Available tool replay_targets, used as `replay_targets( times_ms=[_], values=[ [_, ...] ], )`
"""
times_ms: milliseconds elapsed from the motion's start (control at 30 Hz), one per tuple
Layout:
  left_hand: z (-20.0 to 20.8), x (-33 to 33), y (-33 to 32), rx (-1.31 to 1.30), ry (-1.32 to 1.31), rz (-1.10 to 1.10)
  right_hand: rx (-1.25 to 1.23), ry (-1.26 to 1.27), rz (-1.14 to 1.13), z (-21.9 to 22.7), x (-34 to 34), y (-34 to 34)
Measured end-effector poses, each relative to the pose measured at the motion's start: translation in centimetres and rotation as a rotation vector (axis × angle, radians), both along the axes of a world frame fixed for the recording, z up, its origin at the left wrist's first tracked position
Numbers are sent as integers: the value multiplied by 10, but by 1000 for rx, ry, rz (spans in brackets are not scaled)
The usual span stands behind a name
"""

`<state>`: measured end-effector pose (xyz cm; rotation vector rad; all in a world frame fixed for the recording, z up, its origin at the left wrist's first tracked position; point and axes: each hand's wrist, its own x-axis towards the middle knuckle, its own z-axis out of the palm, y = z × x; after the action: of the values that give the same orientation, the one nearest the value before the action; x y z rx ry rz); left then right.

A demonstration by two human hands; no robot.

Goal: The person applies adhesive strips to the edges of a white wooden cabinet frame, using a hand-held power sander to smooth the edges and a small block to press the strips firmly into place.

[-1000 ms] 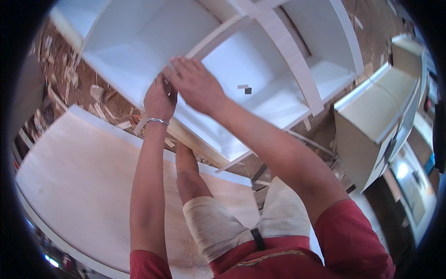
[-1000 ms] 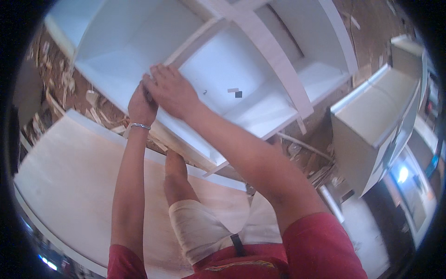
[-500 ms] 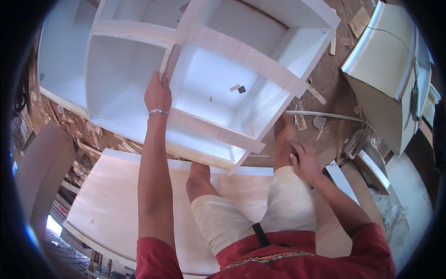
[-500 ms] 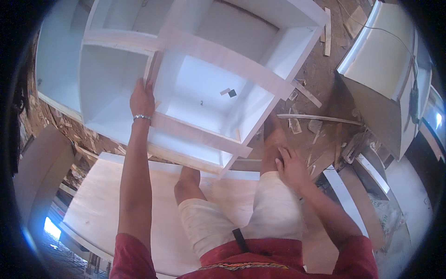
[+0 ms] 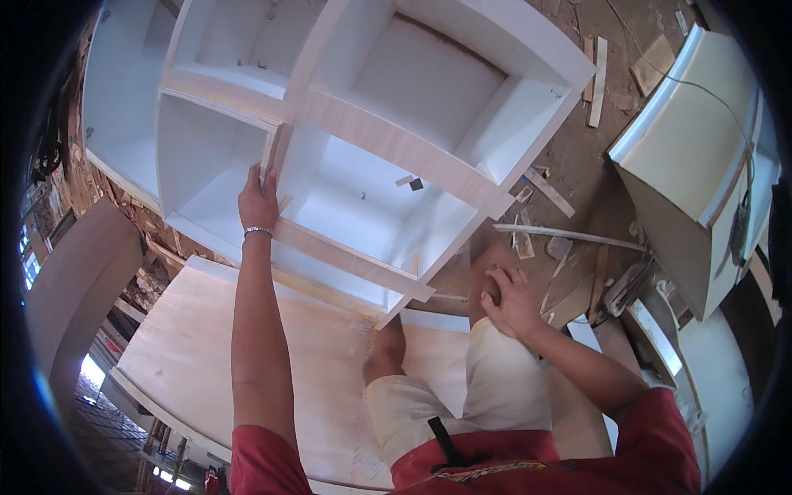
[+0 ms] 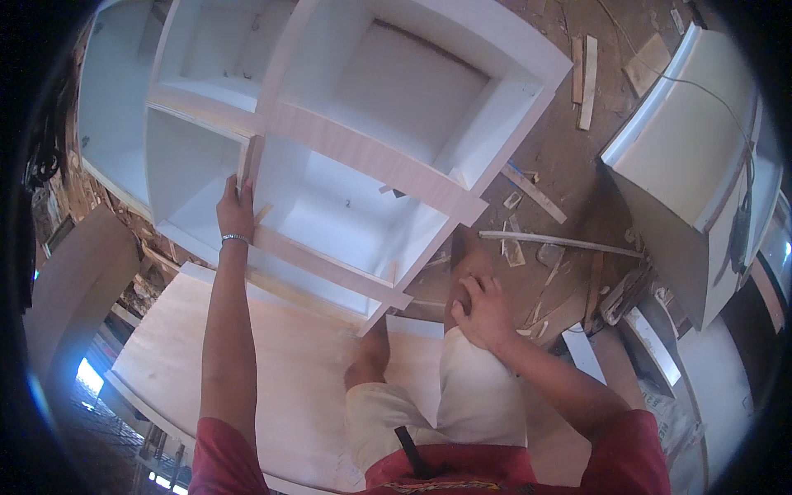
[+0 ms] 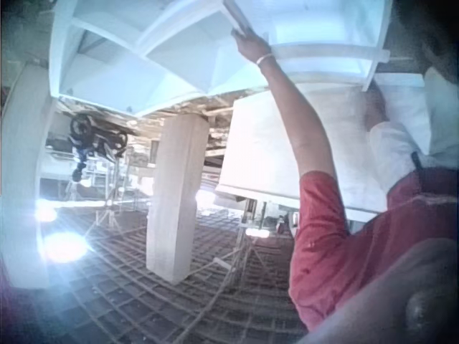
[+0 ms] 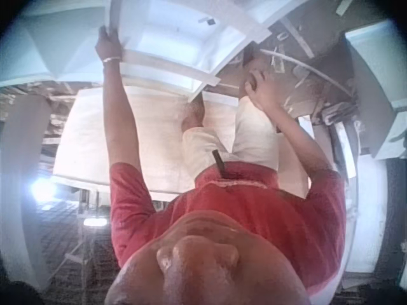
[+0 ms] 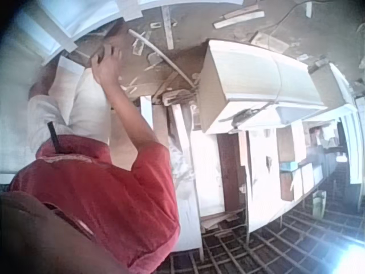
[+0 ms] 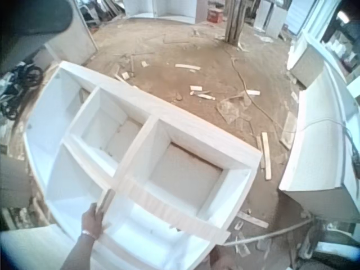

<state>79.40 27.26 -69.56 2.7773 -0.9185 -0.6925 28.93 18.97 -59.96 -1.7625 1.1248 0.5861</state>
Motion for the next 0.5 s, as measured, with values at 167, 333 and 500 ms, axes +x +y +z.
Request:
replay_targets(
  times_ms=[167,333,500],
  values=[
    [-3,-7,-1,-65,69,85,14,40,9,8,-12,-1],
    [-11,-34,-10,-255,-406,-104,-43,45,109,7,-21,14],
    [-5,-77,-67,-216,-330,-139,-41,38,97,11,-24,22]
  ],
)
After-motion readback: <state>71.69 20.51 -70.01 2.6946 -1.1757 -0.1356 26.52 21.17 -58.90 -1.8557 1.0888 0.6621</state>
